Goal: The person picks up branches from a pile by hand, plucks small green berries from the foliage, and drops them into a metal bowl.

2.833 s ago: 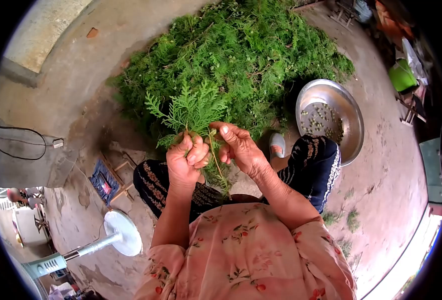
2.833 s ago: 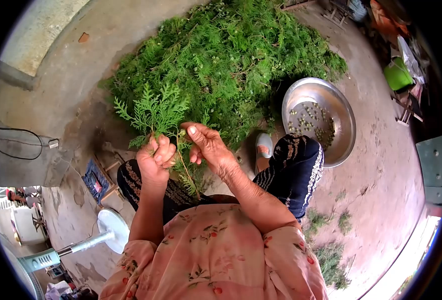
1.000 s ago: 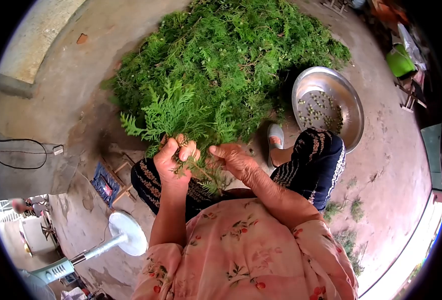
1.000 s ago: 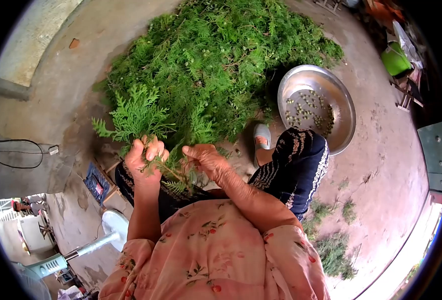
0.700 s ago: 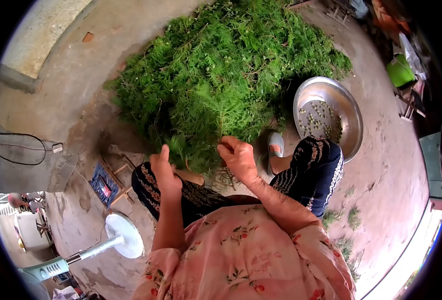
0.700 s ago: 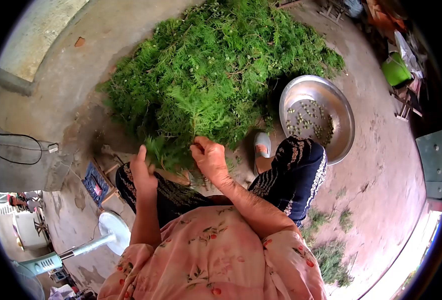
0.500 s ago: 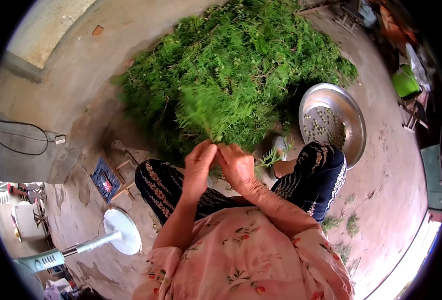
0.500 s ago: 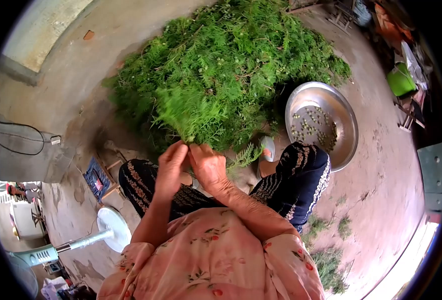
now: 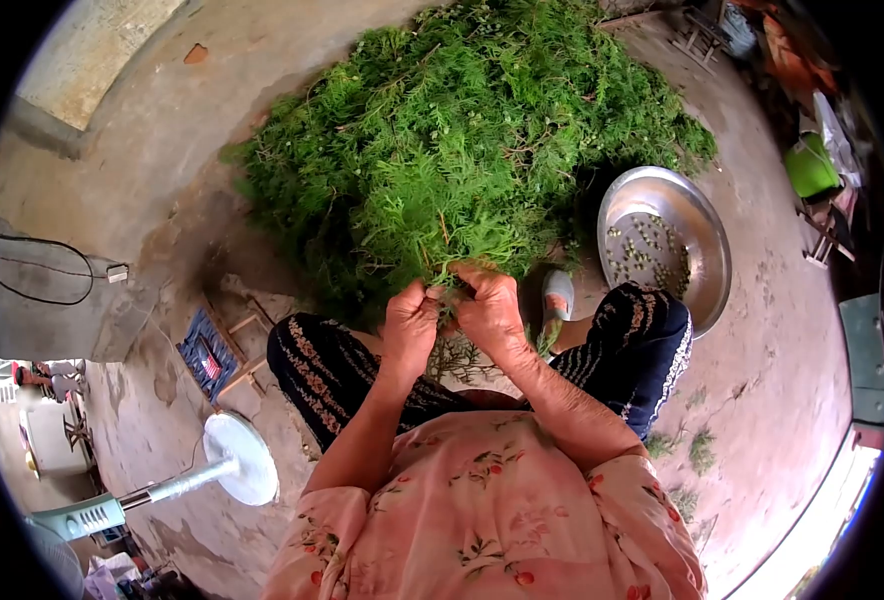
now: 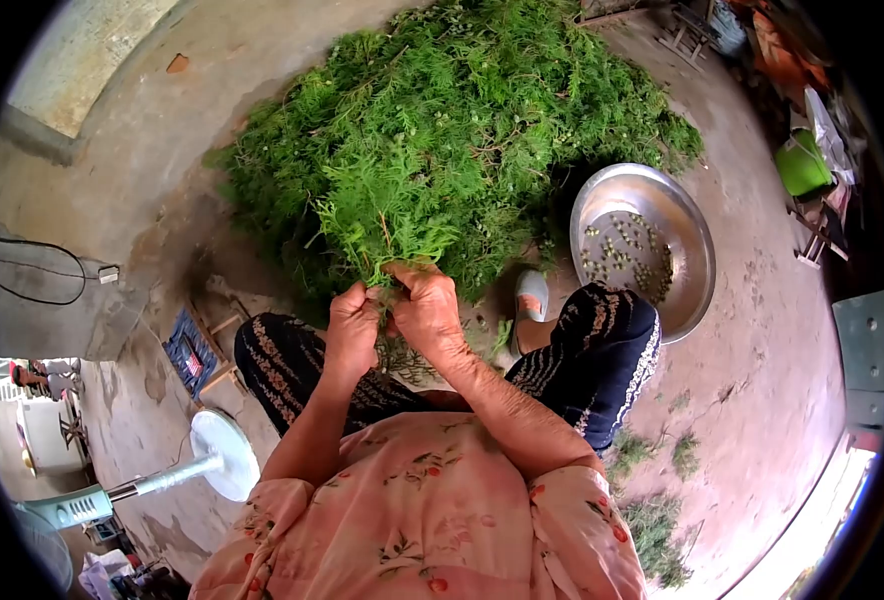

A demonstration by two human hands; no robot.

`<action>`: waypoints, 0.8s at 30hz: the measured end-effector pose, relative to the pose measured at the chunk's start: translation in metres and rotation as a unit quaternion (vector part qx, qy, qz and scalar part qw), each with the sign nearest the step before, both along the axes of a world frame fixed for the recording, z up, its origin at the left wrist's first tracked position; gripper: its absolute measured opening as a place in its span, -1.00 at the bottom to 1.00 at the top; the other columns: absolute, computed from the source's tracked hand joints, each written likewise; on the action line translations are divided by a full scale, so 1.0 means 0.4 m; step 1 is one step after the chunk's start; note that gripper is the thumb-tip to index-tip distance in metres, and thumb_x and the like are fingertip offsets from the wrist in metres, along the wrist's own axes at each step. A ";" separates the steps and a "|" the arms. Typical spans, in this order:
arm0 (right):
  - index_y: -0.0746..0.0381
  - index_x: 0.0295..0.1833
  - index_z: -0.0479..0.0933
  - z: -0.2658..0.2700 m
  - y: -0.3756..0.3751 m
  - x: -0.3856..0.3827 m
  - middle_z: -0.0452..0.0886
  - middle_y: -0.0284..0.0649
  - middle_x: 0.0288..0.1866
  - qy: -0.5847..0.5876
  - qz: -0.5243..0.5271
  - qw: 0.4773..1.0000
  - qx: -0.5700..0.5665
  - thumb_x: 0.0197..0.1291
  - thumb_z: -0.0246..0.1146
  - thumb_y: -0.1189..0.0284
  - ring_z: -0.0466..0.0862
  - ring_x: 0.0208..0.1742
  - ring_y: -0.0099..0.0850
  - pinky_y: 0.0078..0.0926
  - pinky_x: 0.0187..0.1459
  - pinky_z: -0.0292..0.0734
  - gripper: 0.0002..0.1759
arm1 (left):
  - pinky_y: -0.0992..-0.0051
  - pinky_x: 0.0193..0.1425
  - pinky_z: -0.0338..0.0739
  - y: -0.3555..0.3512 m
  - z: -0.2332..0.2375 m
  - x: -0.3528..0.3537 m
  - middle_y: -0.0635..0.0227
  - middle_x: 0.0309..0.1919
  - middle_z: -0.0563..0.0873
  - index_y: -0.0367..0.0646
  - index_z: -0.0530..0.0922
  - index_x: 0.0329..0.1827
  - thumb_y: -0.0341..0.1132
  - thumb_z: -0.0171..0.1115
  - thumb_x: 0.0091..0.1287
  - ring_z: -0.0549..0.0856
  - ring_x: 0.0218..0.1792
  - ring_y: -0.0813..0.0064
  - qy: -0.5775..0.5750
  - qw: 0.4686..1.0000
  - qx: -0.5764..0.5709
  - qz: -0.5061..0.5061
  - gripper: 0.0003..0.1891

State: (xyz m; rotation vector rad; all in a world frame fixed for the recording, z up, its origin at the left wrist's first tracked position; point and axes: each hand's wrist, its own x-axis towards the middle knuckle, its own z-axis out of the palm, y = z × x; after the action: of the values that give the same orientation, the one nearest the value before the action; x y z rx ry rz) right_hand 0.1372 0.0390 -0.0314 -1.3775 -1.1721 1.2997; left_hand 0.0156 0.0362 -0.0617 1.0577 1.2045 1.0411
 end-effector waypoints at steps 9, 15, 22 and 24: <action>0.35 -0.21 0.46 -0.033 0.010 0.041 0.57 -0.27 -0.42 0.339 0.025 0.939 -0.051 0.11 0.21 0.61 0.61 -0.44 -0.51 -0.66 -0.44 0.52 -0.88 | 0.70 -0.70 0.17 0.002 0.044 -0.016 0.51 -0.60 0.46 -0.23 0.50 -0.29 -0.39 0.09 0.33 0.32 -0.70 0.77 -0.083 0.996 -0.007 0.013 -0.91; 0.30 -0.07 0.40 -0.011 0.009 0.056 0.53 -0.24 -0.24 0.401 0.024 0.915 -0.030 0.12 0.17 0.65 0.59 -0.32 -0.48 -0.57 -0.38 0.57 -0.76 | 0.71 -0.73 0.14 0.005 0.041 -0.032 0.53 -0.62 0.40 -0.18 0.42 -0.47 -0.43 0.05 0.33 0.31 -0.74 0.76 -0.110 0.994 -0.016 -0.012 -0.83; 0.28 0.03 0.52 -0.031 0.030 0.053 0.52 -0.25 -0.28 -0.044 0.002 0.975 0.219 0.00 0.16 0.76 0.51 -0.28 -0.47 -0.59 -0.21 0.43 -0.58 | 0.69 -0.73 0.14 -0.005 0.034 -0.026 0.54 -0.63 0.39 -0.16 0.40 -0.54 -0.35 0.12 0.33 0.28 -0.73 0.77 -0.083 0.996 -0.038 -0.007 -0.76; 0.30 -0.09 0.55 -0.016 0.027 0.052 0.53 -0.17 -0.36 -0.081 -0.001 0.971 0.226 -0.04 0.24 0.70 0.53 -0.36 -0.33 -0.46 -0.29 0.46 -0.68 | 0.71 -0.71 0.12 -0.007 0.027 -0.032 0.44 -0.60 0.50 -0.19 0.44 -0.47 -0.34 0.07 0.36 0.32 -0.72 0.76 -0.089 0.995 -0.029 -0.030 -0.79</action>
State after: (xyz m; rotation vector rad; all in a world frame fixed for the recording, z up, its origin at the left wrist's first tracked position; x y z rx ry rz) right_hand 0.1579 0.0497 -0.0379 -1.1567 -1.4696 0.8555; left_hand 0.0028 0.0334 -0.0507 0.9304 1.0465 1.0250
